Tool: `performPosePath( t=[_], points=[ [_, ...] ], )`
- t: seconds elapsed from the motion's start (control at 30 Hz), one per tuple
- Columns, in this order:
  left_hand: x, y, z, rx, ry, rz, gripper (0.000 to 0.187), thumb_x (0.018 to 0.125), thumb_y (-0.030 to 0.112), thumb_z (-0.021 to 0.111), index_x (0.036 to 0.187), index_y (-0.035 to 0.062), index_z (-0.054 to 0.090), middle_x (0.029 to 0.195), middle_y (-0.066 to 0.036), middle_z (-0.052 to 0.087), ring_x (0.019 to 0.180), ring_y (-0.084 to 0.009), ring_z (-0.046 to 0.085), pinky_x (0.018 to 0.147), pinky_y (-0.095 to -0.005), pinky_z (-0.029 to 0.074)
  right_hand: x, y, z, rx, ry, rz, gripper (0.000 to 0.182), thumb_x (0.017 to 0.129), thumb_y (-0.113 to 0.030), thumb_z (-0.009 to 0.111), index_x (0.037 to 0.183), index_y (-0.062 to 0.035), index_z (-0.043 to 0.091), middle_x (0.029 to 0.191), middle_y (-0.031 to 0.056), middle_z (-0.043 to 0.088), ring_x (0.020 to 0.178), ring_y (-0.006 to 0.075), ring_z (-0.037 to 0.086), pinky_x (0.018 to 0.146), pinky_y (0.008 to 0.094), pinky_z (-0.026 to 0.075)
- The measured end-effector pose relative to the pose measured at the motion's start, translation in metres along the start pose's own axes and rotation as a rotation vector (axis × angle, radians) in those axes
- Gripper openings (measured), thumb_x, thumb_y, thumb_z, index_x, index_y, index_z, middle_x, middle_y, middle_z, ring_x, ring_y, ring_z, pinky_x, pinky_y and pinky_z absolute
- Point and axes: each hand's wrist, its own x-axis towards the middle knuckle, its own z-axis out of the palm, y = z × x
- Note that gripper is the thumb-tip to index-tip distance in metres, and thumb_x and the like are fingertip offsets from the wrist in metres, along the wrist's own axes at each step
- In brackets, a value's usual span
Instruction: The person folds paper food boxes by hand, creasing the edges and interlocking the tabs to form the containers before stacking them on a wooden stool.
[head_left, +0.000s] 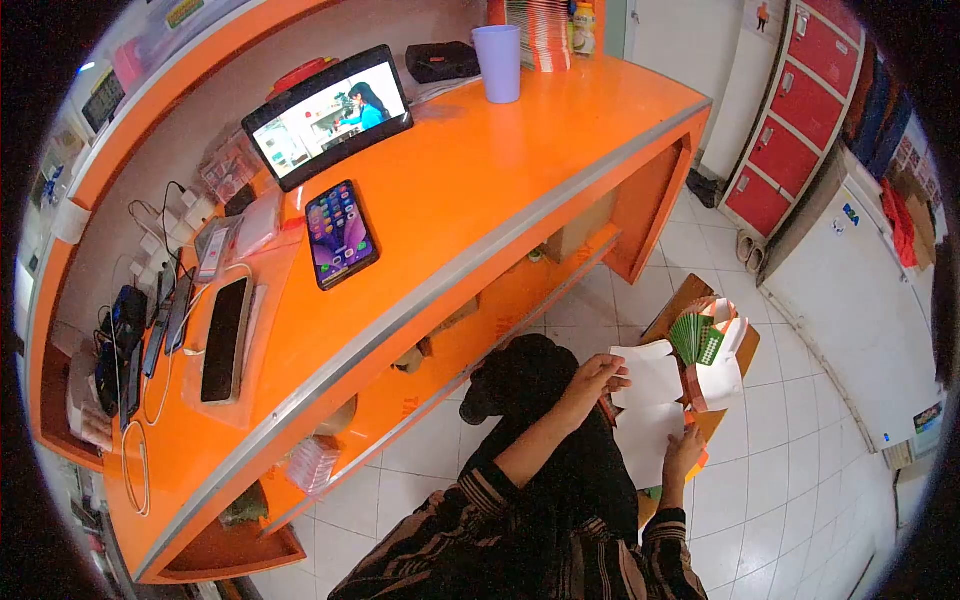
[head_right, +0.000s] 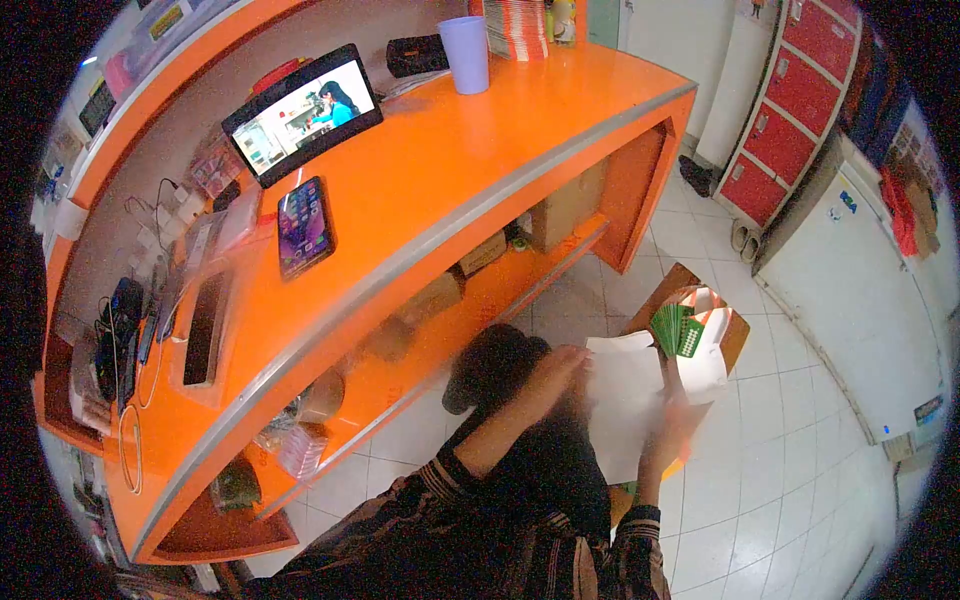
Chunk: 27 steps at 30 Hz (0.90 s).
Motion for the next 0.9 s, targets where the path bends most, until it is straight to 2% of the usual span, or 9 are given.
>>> performPosePath(
  t=[0.07,0.13,0.27,0.33,0.37,0.53,0.6,0.8,0.9],
  points=[
    [-0.001,0.002,0.0,-0.004,0.003,-0.003,0.03,0.092,0.032,0.052,0.106,0.006,0.051,0.099,-0.006,0.058,0.086,-0.0163,0.062,0.079,-0.028,0.047,0.006,0.009,0.0,0.264,-0.024,-0.048,0.051,0.063,-0.007,0.074,0.107,-0.0016,0.048,0.088,0.0143,0.054,0.084,0.0367,0.054,0.07,0.0433,0.045],
    [-0.001,0.002,0.001,0.014,0.003,0.013,0.029,0.093,0.033,0.052,0.104,0.0055,0.052,0.096,-0.006,0.058,0.085,-0.0153,0.062,0.078,-0.0271,0.048,0.011,-0.002,-0.016,-0.114,-0.165,-0.175,0.042,0.067,0.003,0.065,0.105,0.0003,0.048,0.081,0.0177,0.057,0.079,0.0399,0.057,0.069,0.0419,0.047],
    [-0.002,0.0,0.006,0.147,-0.045,0.049,0.03,0.093,0.034,0.051,0.098,0.0045,0.054,0.087,-0.005,0.059,0.081,-0.0132,0.061,0.073,-0.0265,0.049,0.015,-0.022,-0.067,0.088,-0.432,-0.092,0.041,0.072,0.003,0.06,0.11,0.0008,0.045,0.091,0.0228,0.06,0.089,0.0407,0.058,0.073,0.0429,0.047],
    [0.0,0.003,0.016,0.615,-0.225,-0.068,0.032,0.093,0.034,0.051,0.092,0.0029,0.055,0.079,-0.004,0.059,0.076,-0.0113,0.059,0.068,-0.0264,0.049,0.011,-0.061,-0.107,0.247,-0.408,-0.127,0.041,0.074,0.004,0.058,0.112,0.001,0.044,0.095,0.0253,0.062,0.093,0.041,0.059,0.075,0.0434,0.047],
    [0.004,-0.027,0.015,0.338,-0.31,0.038,0.036,0.091,0.038,0.053,0.089,0.0019,0.055,0.076,-0.004,0.058,0.074,-0.0115,0.058,0.066,-0.0263,0.048,0.006,-0.098,-0.132,0.254,-0.341,-0.198,0.042,0.075,0.004,0.056,0.115,0.0006,0.042,0.095,0.0253,0.062,0.091,0.0411,0.06,0.075,0.0429,0.047],
    [-0.027,-0.004,0.077,0.488,-0.313,-0.203,0.046,0.086,0.045,0.058,0.097,0.0004,0.054,0.081,-0.005,0.058,0.077,-0.0133,0.058,0.069,-0.0279,0.048,-0.016,-0.2,-0.194,0.369,-0.265,-0.067,0.047,0.079,0.01,0.048,0.123,-0.0044,0.044,0.098,0.0241,0.062,0.091,0.0385,0.061,0.077,0.0404,0.048],
    [-0.028,-0.011,0.092,0.305,-0.066,0.208,0.041,0.088,0.04,0.058,0.1,0.0002,0.054,0.087,-0.005,0.058,0.08,-0.0125,0.058,0.071,-0.0261,0.048,-0.019,-0.202,-0.195,0.167,-0.272,-0.459,0.039,0.081,0.009,0.047,0.118,-0.0046,0.053,0.101,0.0203,0.062,0.093,0.0363,0.061,0.079,0.0383,0.048],
    [-0.052,0.041,0.091,0.576,-0.007,0.343,0.014,0.089,0.007,0.056,0.1,-0.0012,0.055,0.093,-0.008,0.059,0.085,-0.0125,0.06,0.073,-0.0242,0.049,-0.018,-0.22,-0.184,0.189,0.15,-0.543,0.019,0.086,0.001,0.052,0.103,-0.0006,0.061,0.089,0.0123,0.063,0.079,0.0257,0.062,0.071,0.032,0.049],
    [-0.058,0.019,0.093,0.72,0.08,0.717,0.014,0.087,0.006,0.057,0.099,-0.0016,0.056,0.096,-0.014,0.06,0.086,-0.0176,0.062,0.074,-0.0271,0.049,-0.032,-0.212,-0.164,0.531,0.235,-0.162,0.012,0.089,-0.011,0.058,0.09,0.0014,0.059,0.092,0.0066,0.058,0.072,0.0076,0.053,0.061,0.0199,0.043]
  ],
)
